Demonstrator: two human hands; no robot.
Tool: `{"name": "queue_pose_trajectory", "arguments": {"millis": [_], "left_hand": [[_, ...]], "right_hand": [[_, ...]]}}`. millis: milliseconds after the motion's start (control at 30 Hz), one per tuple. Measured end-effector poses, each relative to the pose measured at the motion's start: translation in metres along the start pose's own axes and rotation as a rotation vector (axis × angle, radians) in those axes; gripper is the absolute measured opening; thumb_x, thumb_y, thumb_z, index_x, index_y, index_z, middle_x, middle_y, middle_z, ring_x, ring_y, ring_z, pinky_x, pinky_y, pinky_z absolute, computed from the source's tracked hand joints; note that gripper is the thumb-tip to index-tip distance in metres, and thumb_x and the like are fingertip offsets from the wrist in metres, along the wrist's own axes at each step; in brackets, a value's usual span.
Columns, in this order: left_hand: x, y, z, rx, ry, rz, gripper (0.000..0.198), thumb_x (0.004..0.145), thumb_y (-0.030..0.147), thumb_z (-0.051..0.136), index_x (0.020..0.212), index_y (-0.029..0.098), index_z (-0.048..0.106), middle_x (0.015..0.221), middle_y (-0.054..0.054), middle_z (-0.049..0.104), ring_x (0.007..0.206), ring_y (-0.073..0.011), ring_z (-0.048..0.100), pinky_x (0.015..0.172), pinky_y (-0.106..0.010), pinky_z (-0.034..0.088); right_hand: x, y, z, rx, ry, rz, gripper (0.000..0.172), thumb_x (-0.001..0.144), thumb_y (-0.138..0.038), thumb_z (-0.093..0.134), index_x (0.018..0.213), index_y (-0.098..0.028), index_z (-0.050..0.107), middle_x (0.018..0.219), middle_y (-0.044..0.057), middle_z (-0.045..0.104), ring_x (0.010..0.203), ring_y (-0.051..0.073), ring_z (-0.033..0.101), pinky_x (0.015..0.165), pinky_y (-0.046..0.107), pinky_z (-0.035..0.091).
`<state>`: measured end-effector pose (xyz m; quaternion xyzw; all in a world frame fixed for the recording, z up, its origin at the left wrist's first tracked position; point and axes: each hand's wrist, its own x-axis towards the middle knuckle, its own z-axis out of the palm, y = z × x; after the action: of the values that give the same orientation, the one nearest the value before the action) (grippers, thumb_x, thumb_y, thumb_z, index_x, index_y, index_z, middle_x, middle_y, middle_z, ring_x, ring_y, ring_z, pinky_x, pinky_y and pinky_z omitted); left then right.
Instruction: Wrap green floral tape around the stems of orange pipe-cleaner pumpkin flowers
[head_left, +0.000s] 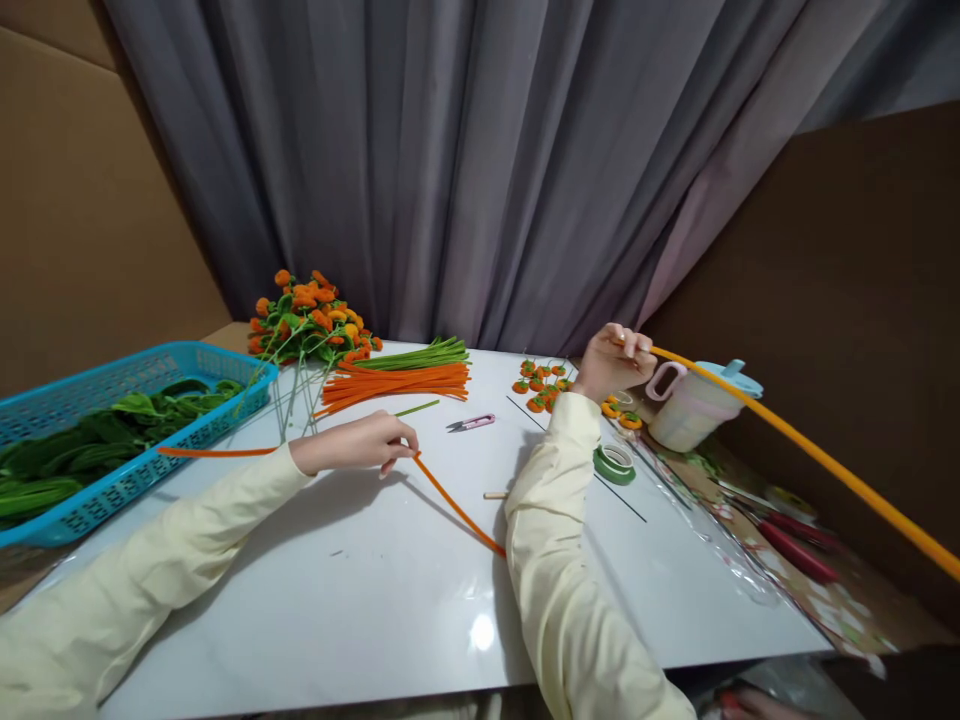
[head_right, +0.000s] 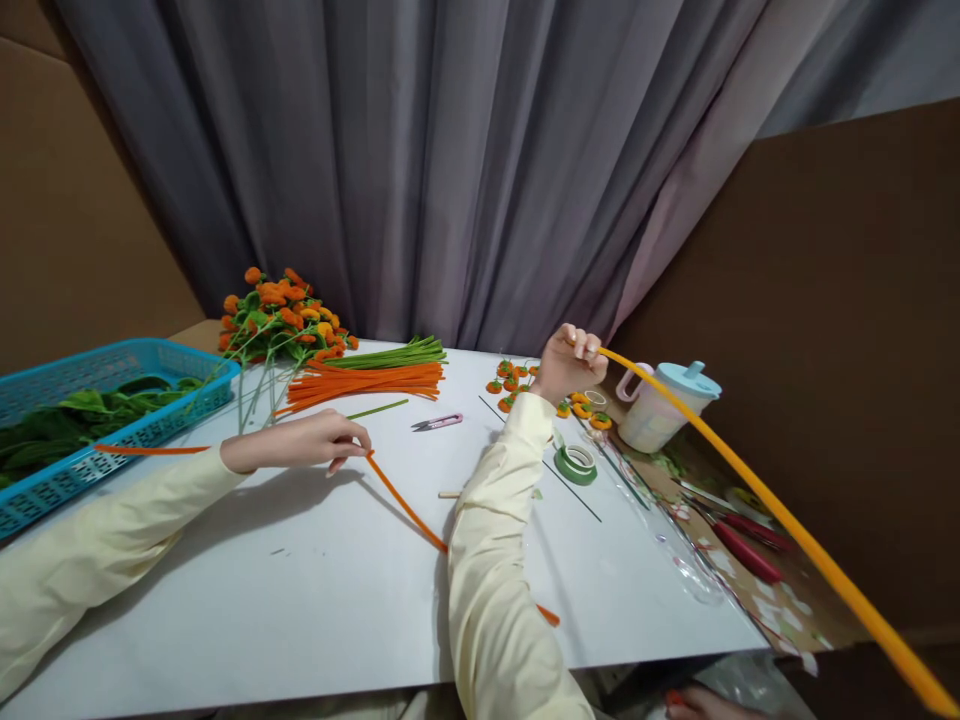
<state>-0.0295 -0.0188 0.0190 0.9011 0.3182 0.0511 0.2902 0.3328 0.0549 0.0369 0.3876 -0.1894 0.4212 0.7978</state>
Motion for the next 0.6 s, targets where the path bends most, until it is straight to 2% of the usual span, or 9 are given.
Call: {"name": "queue_pose_trajectory", "arguments": {"millis": [100,167,367,467,600], "left_hand": [[0.0,0.001,0.0,0.008,-0.005,-0.005,0.025,0.087,0.025,0.045,0.091,0.014,0.068,0.046,0.002,0.061,0.049,-0.0121,0.057,0.056,-0.017,0.039],[0.0,0.001,0.0,0.008,-0.009,-0.009,0.026,0.087,0.027,0.046,0.09,0.014,0.068,0.046,0.002,0.061,0.049,-0.0121,0.056,0.056,-0.017,0.038],[0.0,0.002,0.001,0.002,-0.005,-0.007,0.026,0.087,0.029,0.046,0.088,0.015,0.068,0.045,0.002,0.06,0.05,-0.0128,0.056,0.057,-0.018,0.038],[0.0,0.002,0.001,0.018,-0.01,-0.004,0.028,0.087,0.03,0.045,0.09,0.015,0.068,0.047,0.002,0.061,0.05,-0.0127,0.057,0.057,-0.018,0.038],[0.001,0.0,0.002,0.03,-0.021,0.0,0.028,0.087,0.028,0.043,0.094,0.015,0.068,0.049,0.002,0.063,0.051,-0.0122,0.058,0.058,-0.017,0.039]], "right_hand": [[-0.001,-0.004,0.021,0.525,0.037,-0.027,0.021,0.096,-0.034,0.047,0.096,-0.021,0.063,0.096,0.005,0.063,0.076,0.014,0.06,0.068,0.03,0.053],[-0.003,-0.007,0.034,0.871,0.026,-0.034,0.023,0.098,-0.031,0.044,0.098,-0.018,0.063,0.097,0.006,0.063,0.079,0.014,0.061,0.069,0.031,0.054],[-0.01,-0.017,0.063,1.639,-0.119,-0.036,0.023,0.098,-0.025,0.043,0.1,-0.011,0.061,0.092,0.005,0.063,0.08,0.015,0.063,0.068,0.031,0.055],[-0.013,-0.02,0.069,1.949,-0.237,0.038,0.021,0.097,-0.025,0.045,0.102,-0.012,0.061,0.096,0.006,0.063,0.083,0.016,0.063,0.068,0.032,0.056],[-0.016,-0.023,0.072,2.341,-0.403,0.216,0.022,0.097,-0.026,0.045,0.106,-0.012,0.06,0.1,0.007,0.063,0.086,0.017,0.064,0.07,0.033,0.056]]}}
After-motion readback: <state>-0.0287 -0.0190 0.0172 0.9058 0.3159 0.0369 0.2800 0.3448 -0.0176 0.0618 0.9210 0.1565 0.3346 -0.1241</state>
